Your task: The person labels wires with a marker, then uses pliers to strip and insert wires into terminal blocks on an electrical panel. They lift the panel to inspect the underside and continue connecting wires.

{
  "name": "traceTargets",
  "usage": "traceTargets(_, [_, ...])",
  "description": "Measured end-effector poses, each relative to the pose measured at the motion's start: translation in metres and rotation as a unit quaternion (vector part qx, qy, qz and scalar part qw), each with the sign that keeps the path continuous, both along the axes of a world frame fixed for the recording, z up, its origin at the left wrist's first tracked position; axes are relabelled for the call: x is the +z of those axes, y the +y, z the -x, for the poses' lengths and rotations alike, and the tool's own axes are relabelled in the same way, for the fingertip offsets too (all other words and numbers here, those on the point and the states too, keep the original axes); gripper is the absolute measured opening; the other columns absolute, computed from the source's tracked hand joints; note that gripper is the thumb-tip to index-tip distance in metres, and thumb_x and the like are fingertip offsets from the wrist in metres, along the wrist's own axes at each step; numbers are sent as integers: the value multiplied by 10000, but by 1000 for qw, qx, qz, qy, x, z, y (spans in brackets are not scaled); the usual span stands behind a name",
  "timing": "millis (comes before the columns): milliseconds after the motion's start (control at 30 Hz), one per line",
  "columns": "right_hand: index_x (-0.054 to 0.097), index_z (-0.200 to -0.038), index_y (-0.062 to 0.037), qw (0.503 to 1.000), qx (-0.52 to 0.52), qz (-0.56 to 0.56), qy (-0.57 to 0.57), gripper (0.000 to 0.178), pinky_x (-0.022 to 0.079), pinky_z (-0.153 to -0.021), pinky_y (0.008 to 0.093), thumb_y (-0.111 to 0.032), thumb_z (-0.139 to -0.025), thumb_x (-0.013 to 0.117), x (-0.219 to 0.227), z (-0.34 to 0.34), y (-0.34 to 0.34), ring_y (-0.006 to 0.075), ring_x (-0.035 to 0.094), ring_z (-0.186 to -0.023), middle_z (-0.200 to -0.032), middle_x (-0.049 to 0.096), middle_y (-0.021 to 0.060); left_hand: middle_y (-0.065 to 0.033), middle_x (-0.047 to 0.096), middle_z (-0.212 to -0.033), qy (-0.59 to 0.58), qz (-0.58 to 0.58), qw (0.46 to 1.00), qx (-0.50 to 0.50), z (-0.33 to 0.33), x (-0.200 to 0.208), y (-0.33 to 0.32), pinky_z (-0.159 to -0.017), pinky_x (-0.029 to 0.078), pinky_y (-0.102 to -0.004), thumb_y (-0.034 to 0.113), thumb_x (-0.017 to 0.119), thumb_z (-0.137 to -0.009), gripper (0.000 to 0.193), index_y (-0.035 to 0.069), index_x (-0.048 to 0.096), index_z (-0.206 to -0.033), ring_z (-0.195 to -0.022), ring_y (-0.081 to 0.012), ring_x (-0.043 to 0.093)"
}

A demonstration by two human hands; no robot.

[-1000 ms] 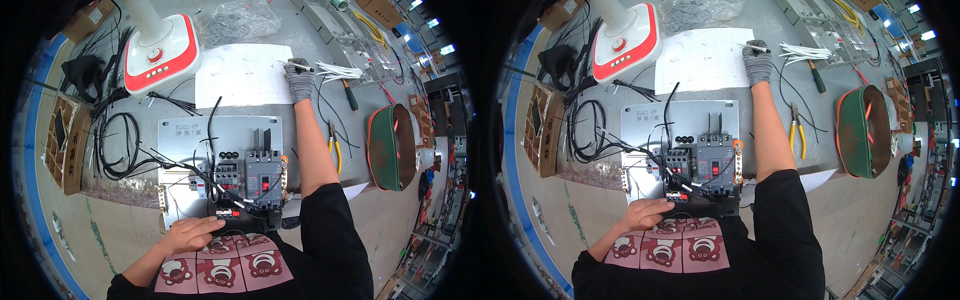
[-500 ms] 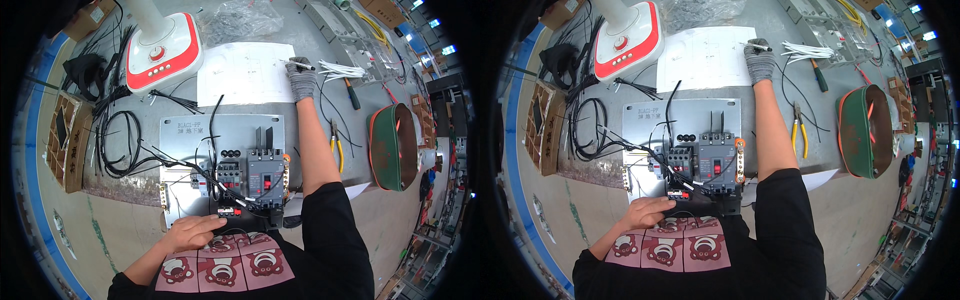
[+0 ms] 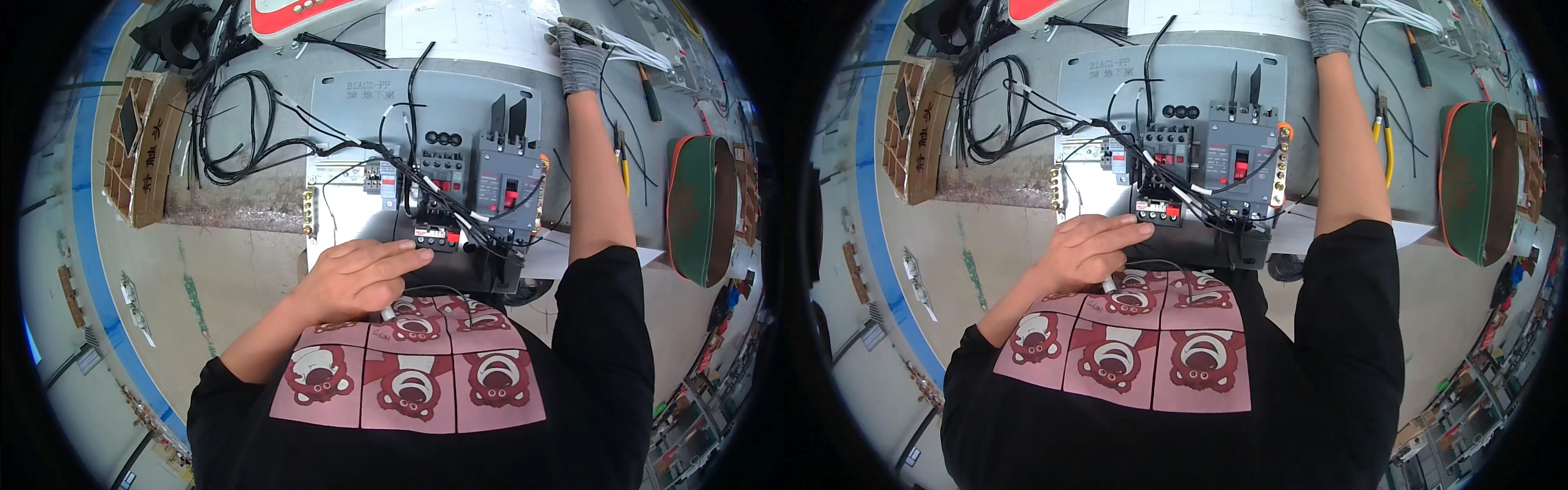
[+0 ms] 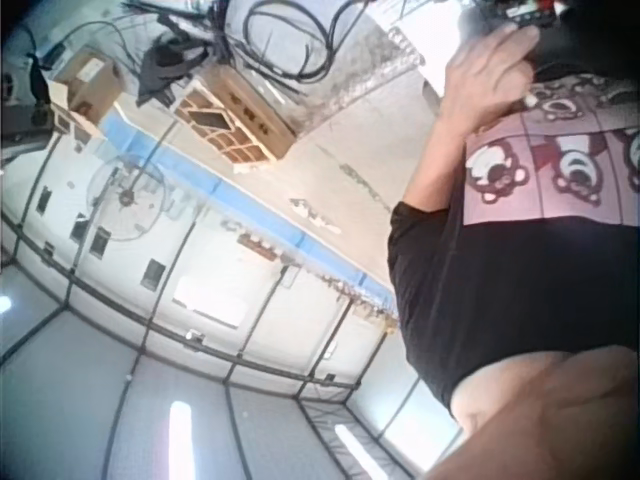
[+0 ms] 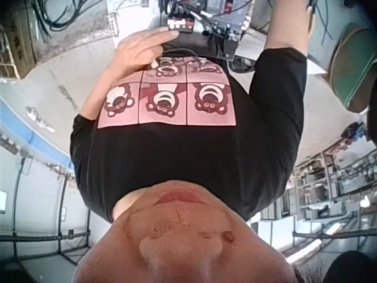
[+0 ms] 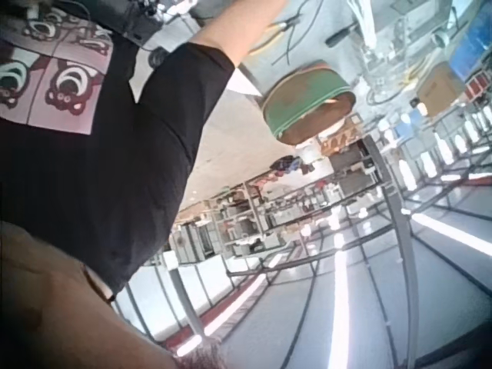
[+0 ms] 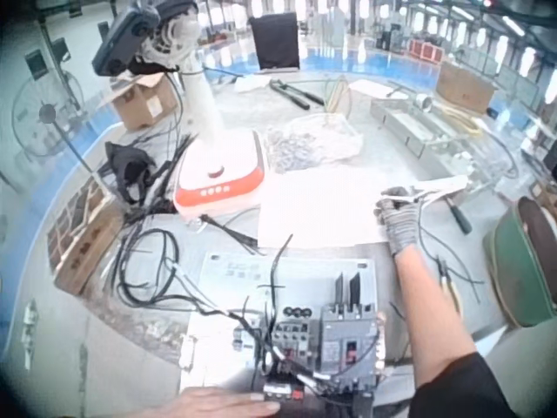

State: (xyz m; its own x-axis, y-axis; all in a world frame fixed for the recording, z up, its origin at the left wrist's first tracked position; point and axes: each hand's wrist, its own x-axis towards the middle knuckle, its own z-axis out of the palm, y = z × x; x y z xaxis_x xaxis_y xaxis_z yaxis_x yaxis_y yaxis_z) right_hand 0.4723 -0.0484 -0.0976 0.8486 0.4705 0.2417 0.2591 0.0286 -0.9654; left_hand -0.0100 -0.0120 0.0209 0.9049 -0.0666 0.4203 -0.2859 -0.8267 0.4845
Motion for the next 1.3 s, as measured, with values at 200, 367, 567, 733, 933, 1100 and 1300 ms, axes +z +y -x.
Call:
traceTargets(200, [592,-979,-14,1000,-15,-9,-6,104,512,-535,235,-66,-890,605,5,14,0,116,596,-582,-764,643,88,-44,660,-1162,-4,-28,1000,1,-3,3,-4,-674,529,-300,16,649,-685,224,89,458,-777,-985,-221,649])
traceTargets(367, [584,-980,-30,999,-32,-3,-22,105,485,-494,231,-55,-880,598,20,32,1,114,578,-566,-740,623,70,-29,658,-1169,10,-62,998,-2,-6,10,-4,-635,519,-293,15,652,-678,252,96,442,-793,-940,-211,642])
traceTargets(567, [559,-942,-48,997,-13,-72,27,98,435,-422,231,-30,-852,590,-2,9,-3,107,533,-497,-663,578,47,2,607,-1259,23,-87,996,-15,-5,6,-2,-743,519,-297,78,643,-724,197,129,480,-822,-1060,-190,594])
traceTargets(733, [565,-946,-45,998,-17,-61,28,107,432,-417,233,-10,-846,578,-2,14,4,110,534,-497,-666,583,52,6,600,-1270,16,-92,996,-4,-5,6,-4,-750,522,-302,89,647,-726,204,133,480,-835,-1051,-189,589])
traceTargets(933, [600,-987,4,999,10,-51,10,128,539,-572,239,-89,-901,619,-11,0,-2,119,630,-609,-797,672,112,-6,616,-1236,12,-85,996,-14,-6,5,-3,-733,534,-317,63,654,-708,229,123,469,-829,-993,-203,596])
traceTargets(1100, [590,-974,-14,999,-6,-48,4,110,499,-515,237,-68,-880,612,-4,10,0,121,604,-579,-755,646,93,2,594,-1270,11,-83,996,-15,-6,1,-3,-776,528,-321,93,646,-727,217,136,470,-846,-1007,-198,592])
traceTargets(1300, [574,-938,-41,998,-51,-29,-13,97,438,-421,233,-11,-846,584,31,42,1,112,539,-502,-663,588,55,-24,626,-1209,-6,-70,997,-19,-10,4,-3,-714,551,-319,0,655,-680,266,102,447,-811,-958,-209,581])
